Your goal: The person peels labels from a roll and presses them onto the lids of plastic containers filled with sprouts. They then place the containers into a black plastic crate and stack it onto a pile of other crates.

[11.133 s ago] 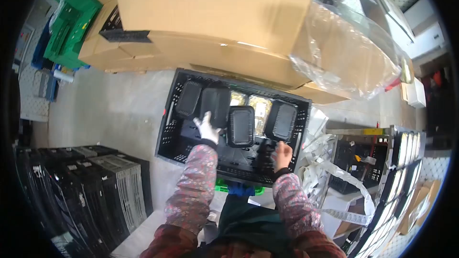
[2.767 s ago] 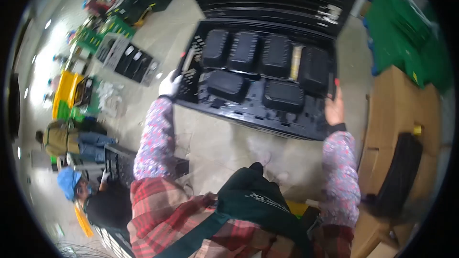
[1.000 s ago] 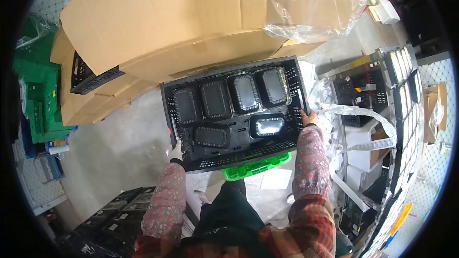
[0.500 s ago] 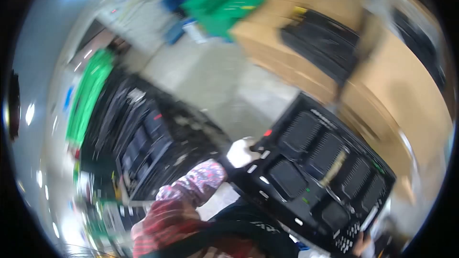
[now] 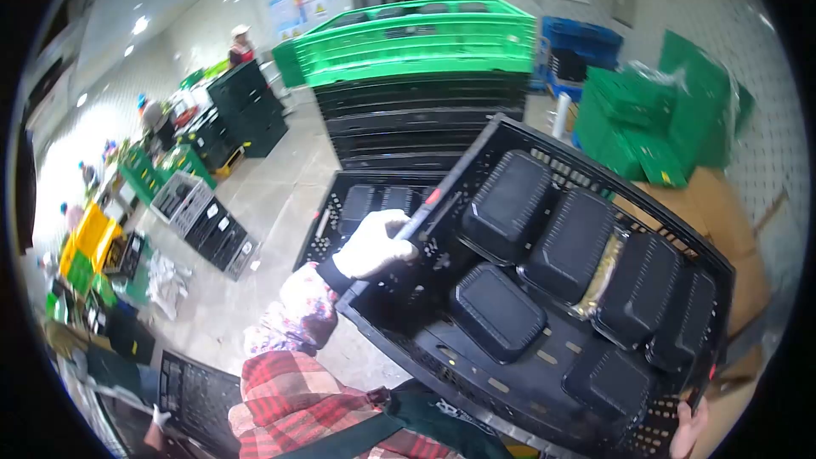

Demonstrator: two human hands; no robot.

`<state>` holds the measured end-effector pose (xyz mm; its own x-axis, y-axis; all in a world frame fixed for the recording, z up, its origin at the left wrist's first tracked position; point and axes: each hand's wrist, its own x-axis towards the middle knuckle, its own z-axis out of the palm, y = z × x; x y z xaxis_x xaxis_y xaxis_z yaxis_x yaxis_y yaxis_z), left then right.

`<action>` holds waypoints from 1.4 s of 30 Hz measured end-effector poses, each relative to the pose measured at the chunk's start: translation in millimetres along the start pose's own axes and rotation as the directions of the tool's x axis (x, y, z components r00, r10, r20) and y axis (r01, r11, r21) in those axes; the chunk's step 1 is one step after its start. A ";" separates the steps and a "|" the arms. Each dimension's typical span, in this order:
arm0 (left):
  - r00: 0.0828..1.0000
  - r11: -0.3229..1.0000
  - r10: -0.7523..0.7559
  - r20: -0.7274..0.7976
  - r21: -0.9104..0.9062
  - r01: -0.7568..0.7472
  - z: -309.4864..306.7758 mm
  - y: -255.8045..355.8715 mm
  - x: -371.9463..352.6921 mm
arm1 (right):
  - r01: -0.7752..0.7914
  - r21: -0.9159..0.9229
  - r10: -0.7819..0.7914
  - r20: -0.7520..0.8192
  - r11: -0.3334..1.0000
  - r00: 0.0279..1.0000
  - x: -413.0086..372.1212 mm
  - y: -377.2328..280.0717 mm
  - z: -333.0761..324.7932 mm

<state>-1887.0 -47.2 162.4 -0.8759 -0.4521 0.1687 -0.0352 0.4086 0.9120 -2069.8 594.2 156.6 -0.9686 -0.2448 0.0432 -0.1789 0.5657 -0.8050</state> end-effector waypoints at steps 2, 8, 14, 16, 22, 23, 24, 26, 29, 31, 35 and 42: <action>0.993 0.999 -0.032 -0.110 -0.005 0.031 -33.2 -25.3 5.4 | 0.226 0.215 -0.211 -0.094 0.950 0.973 84.6 -15.4 83.9; 0.905 0.981 -0.160 -0.393 0.043 0.191 -168.6 -119.3 -1.2 | 0.362 0.131 -0.383 0.237 0.923 0.893 223.1 -125.3 260.8; 0.846 0.950 -0.252 -0.470 0.046 0.308 -246.0 -232.4 4.3 | 0.394 0.151 -0.421 0.398 0.907 0.815 319.6 -153.6 411.8; 0.835 0.924 -0.277 -0.475 0.106 0.367 -251.0 -263.8 9.7 | 0.408 0.158 -0.436 0.394 0.899 0.809 337.4 -148.1 447.9; 0.807 0.900 -0.350 -0.476 0.069 0.431 -248.4 -265.0 6.8 | 0.509 0.017 -0.466 0.429 0.861 0.774 350.5 -149.8 456.2; 0.815 0.905 -0.349 -0.462 0.058 0.421 -247.3 -265.4 6.0 | 0.539 0.016 -0.498 0.405 0.842 0.767 342.3 -153.9 452.5; 0.822 0.911 -0.344 -0.455 0.048 0.409 -248.1 -269.8 6.9 | 0.478 0.026 -0.427 0.496 0.878 0.756 341.7 -150.8 446.8; 0.826 0.902 -0.370 -0.425 0.048 0.428 -245.9 -259.6 5.1 | 0.458 0.014 -0.403 0.498 0.889 0.768 332.9 -136.6 438.5; 0.835 0.906 -0.337 -0.434 0.090 0.413 -245.9 -258.9 10.0 | 0.410 0.041 -0.377 0.487 0.911 0.788 328.0 -136.8 438.8; 0.818 0.889 -0.379 -0.433 0.075 0.452 -247.9 -265.5 15.1 | 0.337 0.066 -0.321 0.517 0.939 0.793 332.4 -154.3 440.8; 0.848 0.880 -0.244 -0.470 0.260 0.397 -247.0 -267.0 10.6 | 0.115 0.247 -0.228 0.501 0.962 0.835 314.7 -166.4 447.1; 0.813 0.589 0.253 -0.525 0.750 0.301 -204.5 -184.1 14.2 | 0.098 0.222 -0.196 0.479 0.970 0.855 272.3 -138.8 437.5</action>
<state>-1794.6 -291.0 73.4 -0.4683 -0.6804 0.5636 -0.6456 0.6990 0.3074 -2233.2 104.6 21.2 -0.7107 -0.6979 -0.0886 -0.2306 0.3501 -0.9079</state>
